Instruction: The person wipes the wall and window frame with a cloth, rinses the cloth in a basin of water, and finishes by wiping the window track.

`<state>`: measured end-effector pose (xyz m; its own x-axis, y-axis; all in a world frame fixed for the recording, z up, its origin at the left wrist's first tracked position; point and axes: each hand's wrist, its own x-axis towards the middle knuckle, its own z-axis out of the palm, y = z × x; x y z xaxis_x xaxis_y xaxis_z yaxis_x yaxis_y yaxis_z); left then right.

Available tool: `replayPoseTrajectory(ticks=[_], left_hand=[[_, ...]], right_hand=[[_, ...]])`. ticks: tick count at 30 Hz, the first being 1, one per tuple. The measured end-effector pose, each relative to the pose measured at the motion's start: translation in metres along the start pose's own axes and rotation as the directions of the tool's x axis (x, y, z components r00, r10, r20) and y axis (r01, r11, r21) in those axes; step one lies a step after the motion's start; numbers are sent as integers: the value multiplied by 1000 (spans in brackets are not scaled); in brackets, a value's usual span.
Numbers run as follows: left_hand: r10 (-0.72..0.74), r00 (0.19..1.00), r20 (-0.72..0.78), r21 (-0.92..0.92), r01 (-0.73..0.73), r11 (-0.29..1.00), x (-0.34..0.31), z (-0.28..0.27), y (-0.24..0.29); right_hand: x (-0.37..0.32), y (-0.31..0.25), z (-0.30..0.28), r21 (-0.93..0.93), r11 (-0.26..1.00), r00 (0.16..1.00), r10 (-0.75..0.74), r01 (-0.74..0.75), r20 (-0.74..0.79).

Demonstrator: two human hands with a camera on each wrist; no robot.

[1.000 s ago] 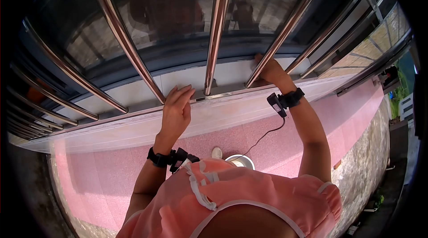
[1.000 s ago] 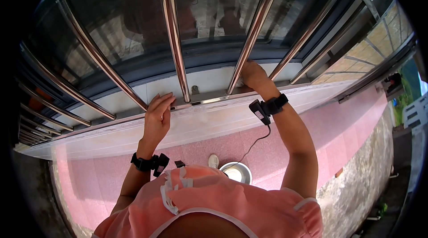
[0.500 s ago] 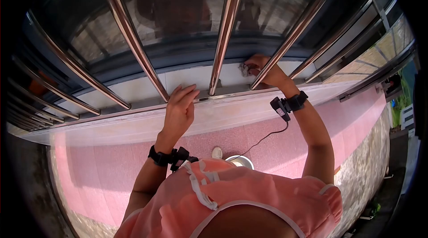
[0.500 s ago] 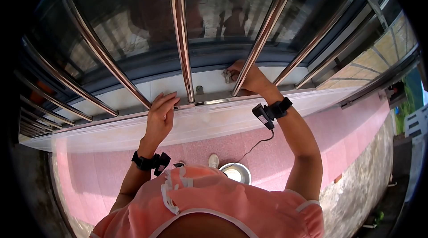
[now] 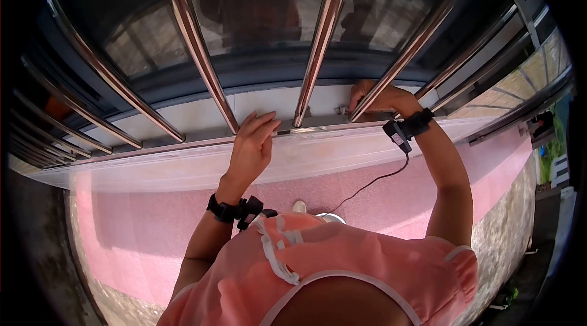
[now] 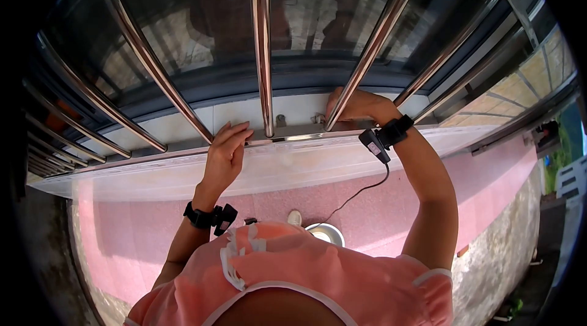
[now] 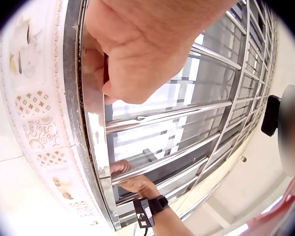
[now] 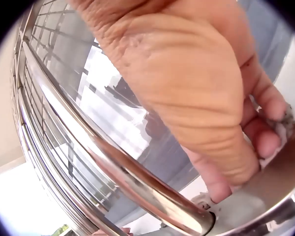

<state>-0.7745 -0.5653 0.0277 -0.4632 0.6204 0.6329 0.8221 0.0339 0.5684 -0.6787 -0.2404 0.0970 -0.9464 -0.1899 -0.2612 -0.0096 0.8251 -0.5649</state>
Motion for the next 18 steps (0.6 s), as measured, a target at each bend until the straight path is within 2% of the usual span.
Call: replayPoseTrajectory(ticks=[2,3,6,7,10,12,13,14,16,18], left_hand=[[3,1000,-1,-4,-3,1000,-1,-1,-1],[4,1000,-4,3,-4,1000,-1,-1,-1],[14,1000,-8,25,-14,1000,-1,-1,-1],[18,1000,-11,33,-17,999,-1,0,-2],[29,1000,-7,42,-28,999,-1,0,-2],[31,1000,4,40,-31,999,-2,0,-4],[28,1000,11,36,-28,999,-2,-1,-3],[27,1000,16,34,-27,999,-1,-1,-3],[35,999,12,36,-35,999,-1,-1,-4],[47,999,6,42,-47,998,-1,0,-4]], right_hand=[[-5,-16,-3,-174,963,979,199,-205,-51],[-7,8,5,-453,875,980,111,-174,-163],[-30,-8,-2,-489,783,923,335,-384,-189],[-43,-27,-1,-456,835,940,194,-308,-281],[-70,-71,7,-408,889,931,53,-209,-362],[-74,-106,16,-242,952,915,79,-186,-395],[-69,-119,24,-187,977,879,-4,-97,-476],[-61,-121,36,-150,982,812,4,-113,-584],[-42,-118,57,-245,915,635,17,-322,-772],[-30,-122,75,-271,925,590,-67,-265,-805]])
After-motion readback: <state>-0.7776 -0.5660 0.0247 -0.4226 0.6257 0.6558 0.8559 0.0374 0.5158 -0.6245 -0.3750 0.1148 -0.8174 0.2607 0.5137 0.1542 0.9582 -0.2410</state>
